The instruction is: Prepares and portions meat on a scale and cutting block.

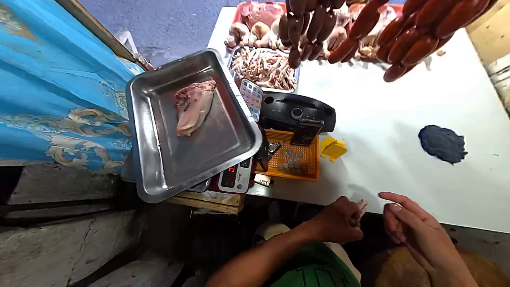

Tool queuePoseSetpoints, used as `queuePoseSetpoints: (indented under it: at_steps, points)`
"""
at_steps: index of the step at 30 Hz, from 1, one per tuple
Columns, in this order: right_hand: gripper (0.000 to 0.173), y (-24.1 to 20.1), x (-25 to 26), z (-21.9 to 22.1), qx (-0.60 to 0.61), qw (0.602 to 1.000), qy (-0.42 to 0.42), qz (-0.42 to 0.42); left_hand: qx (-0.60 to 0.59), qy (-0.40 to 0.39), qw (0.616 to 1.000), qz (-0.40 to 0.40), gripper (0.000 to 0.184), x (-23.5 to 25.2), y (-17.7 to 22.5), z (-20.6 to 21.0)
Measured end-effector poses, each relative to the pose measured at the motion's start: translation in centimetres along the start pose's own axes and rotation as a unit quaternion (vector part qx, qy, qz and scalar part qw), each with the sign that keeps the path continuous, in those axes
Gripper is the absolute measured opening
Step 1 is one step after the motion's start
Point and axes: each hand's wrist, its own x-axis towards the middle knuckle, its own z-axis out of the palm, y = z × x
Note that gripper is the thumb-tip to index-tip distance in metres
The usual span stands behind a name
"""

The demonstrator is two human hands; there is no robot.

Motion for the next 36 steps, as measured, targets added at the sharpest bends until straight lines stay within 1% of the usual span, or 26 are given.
queuePoseSetpoints:
  at_steps: [1, 3, 6, 8, 9, 11, 13, 15, 16, 17, 19, 20, 22, 23, 24, 25, 26, 27, 28, 29, 30, 31, 32, 34, 35, 36]
  points:
    - [0.028, 0.5, 0.0, -0.7, 0.013, 1.0, 0.018, 0.006, -0.001, -0.002, 1.0, -0.005, 0.025, 0.7, 0.2, 0.1]
    - [0.029, 0.7, 1.0, -0.4, 0.003, 1.0, 0.006, 0.007, -0.017, 0.0, 1.0, -0.007, 0.026, 1.9, 0.2, 0.4]
    - [0.03, -0.1, 4.0, 1.4, -0.037, 0.997, -0.073, -0.013, -0.071, 0.048, 0.996, 0.009, 0.035, 3.6, 0.6, 1.0]
    - [0.029, -0.8, 6.3, 2.4, -0.06, 0.986, -0.146, -0.052, -0.084, 0.091, 0.992, 0.008, 0.04, 4.0, 1.5, 0.7]
    - [0.031, -1.3, 7.4, 2.7, -0.063, 0.977, -0.187, -0.075, -0.071, 0.114, 0.991, 0.0, 0.036, 4.2, 1.7, 0.7]
    - [0.036, -2.8, 9.5, 3.4, -0.089, 0.956, -0.263, -0.097, -0.038, 0.14, 0.988, -0.049, 0.027, 5.1, 1.6, 0.9]
    - [0.044, -5.0, 11.9, 4.9, -0.149, 0.921, -0.352, -0.079, 0.04, 0.12, 0.989, -0.078, 0.028, 6.0, 1.5, 0.9]
    - [0.052, -7.2, 14.4, 7.8, -0.221, 0.875, -0.427, -0.064, 0.09, 0.063, 0.982, -0.151, 0.029, 7.0, 4.7, -0.4]
    - [0.058, -8.4, 15.6, 9.7, -0.255, 0.85, -0.458, -0.061, 0.11, 0.06, 0.975, -0.183, 0.03, 7.6, 6.7, -1.0]
    - [0.064, -9.3, 16.6, 11.8, -0.279, 0.83, -0.479, -0.063, 0.115, 0.088, 0.971, -0.191, 0.03, 8.1, 8.0, -1.3]
    - [0.074, -9.9, 17.9, 16.2, -0.296, 0.816, -0.49, -0.077, 0.079, 0.133, 0.967, -0.204, 0.032, 8.5, 8.6, -1.1]
    - [0.078, -9.9, 18.2, 18.1, -0.293, 0.817, -0.489, -0.086, 0.069, 0.12, 0.962, -0.235, 0.034, 8.6, 8.4, -1.1]
    - [0.084, -9.8, 18.1, 20.9, -0.277, 0.809, -0.51, -0.095, 0.081, 0.031, 0.938, -0.337, 0.039, 9.3, 8.3, -1.5]
    - [0.086, -9.7, 17.9, 21.6, -0.267, 0.797, -0.533, -0.097, 0.091, 0.017, 0.932, -0.351, 0.041, 9.3, 8.0, -1.6]
    - [0.084, -9.4, 17.7, 21.9, -0.261, 0.781, -0.559, -0.098, 0.116, 0.032, 0.94, -0.32, 0.04, 8.7, 7.0, -1.2]
    - [0.079, -9.2, 17.5, 21.9, -0.266, 0.759, -0.587, -0.093, 0.142, 0.112, 0.956, -0.231, 0.037, 7.7, 5.0, 0.1]
    - [0.077, -9.0, 17.6, 21.6, -0.279, 0.741, -0.605, -0.081, 0.153, 0.217, 0.957, -0.12, 0.033, 7.2, 2.5, 1.5]
    - [0.077, -8.8, 18.0, 21.4, -0.293, 0.74, -0.601, -0.071, 0.115, 0.151, 0.959, -0.21, 0.034, 7.6, 4.9, 0.2]
    - [0.077, -8.5, 18.7, 21.2, -0.317, 0.752, -0.574, -0.066, 0.063, 0.118, 0.95, -0.281, 0.036, 8.4, 6.8, -0.9]
    - [0.079, -8.4, 19.7, 21.1, -0.351, 0.767, -0.533, -0.063, 0.02, 0.148, 0.946, -0.288, 0.038, 8.8, 7.2, -1.1]
    - [0.081, -8.4, 20.9, 21.2, -0.394, 0.778, -0.485, -0.062, -0.012, 0.199, 0.945, -0.261, 0.038, 8.9, 6.7, -0.8]
    - [0.082, -8.5, 22.3, 21.5, -0.438, 0.781, -0.44, -0.06, -0.034, 0.25, 0.944, -0.213, 0.04, 9.1, 5.5, -0.3]
    - [0.085, -8.4, 23.8, 21.9, -0.473, 0.778, -0.409, -0.053, -0.063, 0.282, 0.942, -0.169, 0.042, 9.3, 4.6, -0.1]
    - [0.09, -7.8, 26.5, 22.6, -0.511, 0.765, -0.388, -0.047, -0.121, 0.306, 0.939, -0.101, 0.04, 9.8, 3.2, 0.2]
    - [0.093, -7.5, 27.3, 22.8, -0.52, 0.759, -0.388, -0.049, -0.125, 0.306, 0.939, -0.089, 0.035, 9.9, 2.9, 0.3]
    - [0.095, -7.3, 27.9, 23.1, -0.528, 0.752, -0.391, -0.052, -0.116, 0.301, 0.942, -0.095, 0.03, 10.0, 2.8, 0.1]
